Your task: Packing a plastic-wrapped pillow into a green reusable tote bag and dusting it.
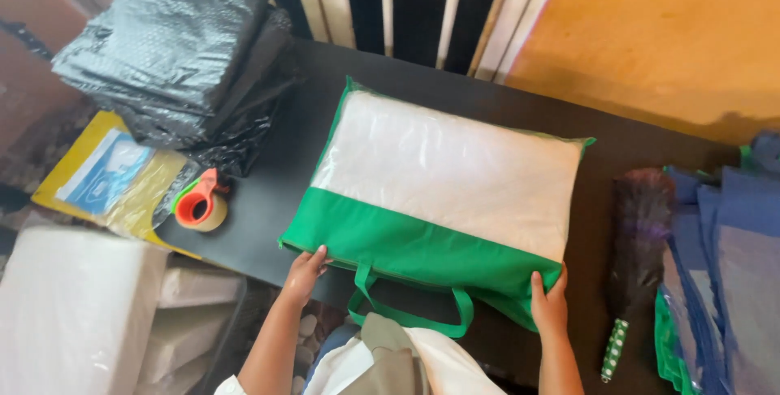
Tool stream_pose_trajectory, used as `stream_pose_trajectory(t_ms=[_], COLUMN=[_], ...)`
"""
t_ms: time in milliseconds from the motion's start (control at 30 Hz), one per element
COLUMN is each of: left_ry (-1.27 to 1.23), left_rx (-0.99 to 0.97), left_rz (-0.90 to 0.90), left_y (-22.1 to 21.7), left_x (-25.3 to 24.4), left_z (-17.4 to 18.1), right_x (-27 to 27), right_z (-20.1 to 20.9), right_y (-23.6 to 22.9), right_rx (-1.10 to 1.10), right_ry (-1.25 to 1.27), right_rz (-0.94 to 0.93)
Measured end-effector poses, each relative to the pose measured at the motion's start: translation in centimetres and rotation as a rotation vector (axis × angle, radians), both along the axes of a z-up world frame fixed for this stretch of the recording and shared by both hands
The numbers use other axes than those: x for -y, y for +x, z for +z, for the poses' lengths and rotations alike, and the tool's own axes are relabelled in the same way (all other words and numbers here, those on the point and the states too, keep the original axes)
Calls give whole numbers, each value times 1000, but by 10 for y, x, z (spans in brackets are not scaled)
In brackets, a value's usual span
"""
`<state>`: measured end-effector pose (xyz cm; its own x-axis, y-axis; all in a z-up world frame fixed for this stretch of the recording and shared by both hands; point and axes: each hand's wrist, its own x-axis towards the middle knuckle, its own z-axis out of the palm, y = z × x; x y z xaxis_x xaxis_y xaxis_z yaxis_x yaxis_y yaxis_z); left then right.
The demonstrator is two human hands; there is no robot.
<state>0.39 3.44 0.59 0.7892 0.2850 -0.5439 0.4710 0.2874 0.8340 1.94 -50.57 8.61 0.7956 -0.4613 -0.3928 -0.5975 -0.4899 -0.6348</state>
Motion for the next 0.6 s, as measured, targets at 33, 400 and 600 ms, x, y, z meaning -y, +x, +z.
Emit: stream_pose_trajectory(t_ms=[33, 400, 600], left_ry=[5, 284, 996], left_rx=[6, -182, -139], left_rz=[8, -394, -80], left_y=[-3, -13, 5], left_x=[-9, -148, -268], left_z=[-3, 73, 109], right_x=[-6, -93, -169], right_z=[-3, -5, 34], right_y=[-2, 1, 35], right_rx=[33, 208, 1022], right_ry=[-3, -74, -868], right_rz=[8, 93, 409])
